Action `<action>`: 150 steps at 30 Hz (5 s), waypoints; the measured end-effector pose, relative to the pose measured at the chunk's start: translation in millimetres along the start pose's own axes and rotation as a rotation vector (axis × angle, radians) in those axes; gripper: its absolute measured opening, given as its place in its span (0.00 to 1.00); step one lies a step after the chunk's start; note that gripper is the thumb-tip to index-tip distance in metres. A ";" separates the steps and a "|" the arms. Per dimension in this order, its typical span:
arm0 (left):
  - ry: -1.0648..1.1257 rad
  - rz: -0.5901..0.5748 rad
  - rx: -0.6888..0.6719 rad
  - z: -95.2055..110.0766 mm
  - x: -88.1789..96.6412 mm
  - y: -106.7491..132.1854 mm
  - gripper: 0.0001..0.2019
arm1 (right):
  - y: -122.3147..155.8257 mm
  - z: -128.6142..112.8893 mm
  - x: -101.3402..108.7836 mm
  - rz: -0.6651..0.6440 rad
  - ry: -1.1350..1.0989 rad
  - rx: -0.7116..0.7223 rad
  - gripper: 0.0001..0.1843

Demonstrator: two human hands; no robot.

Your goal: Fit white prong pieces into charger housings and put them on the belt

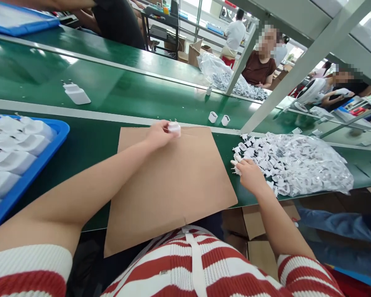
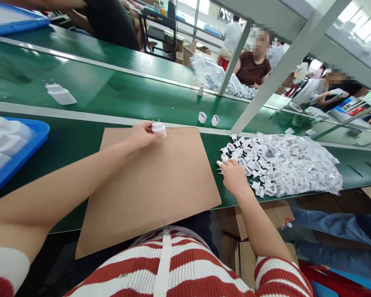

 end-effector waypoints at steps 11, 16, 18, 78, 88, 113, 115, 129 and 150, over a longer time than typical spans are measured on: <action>-0.415 0.418 0.284 -14.8 37.5 -80.0 0.37 | -49.7 -14.2 2.1 0.328 -0.774 -0.028 0.08; -0.487 0.495 -0.074 28.6 2.3 -83.6 0.42 | -101.7 -36.6 -33.0 0.313 -1.451 -0.217 0.24; -0.494 0.335 -0.195 42.7 -24.4 -99.4 0.40 | -107.0 -41.2 -45.6 0.285 -1.582 -0.271 0.26; 0.070 -0.184 -0.340 49.6 -75.0 87.1 0.17 | -86.0 -81.0 -17.2 0.273 -0.204 0.361 0.14; 0.052 -0.144 -0.284 52.5 -77.1 94.3 0.17 | -81.2 -77.9 -38.9 0.361 -0.476 0.242 0.17; -0.529 0.465 0.004 35.8 -26.9 -102.4 0.34 | -93.2 52.1 -4.3 0.448 -0.232 -0.318 0.13; -0.529 0.500 0.195 15.2 -10.6 -106.8 0.36 | -94.2 45.9 -1.0 0.514 -0.489 -0.280 0.09; -0.289 0.049 -0.349 57.5 -34.2 70.5 0.18 | -93.3 -17.6 -9.5 0.209 -1.524 -0.005 0.30; -0.021 -0.193 -0.527 49.0 -67.5 94.3 0.16 | -91.0 -44.7 -32.9 0.179 -1.447 -0.118 0.22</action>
Point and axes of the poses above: each hand's wrist, its own y-axis away from the middle knuckle, its own x-axis out of the back of the hand, z = x × y, the point moved 3 cm from there along -y, towards the middle knuckle, and after that the axes turned 15 degrees about -y, right-handed, at the moved point
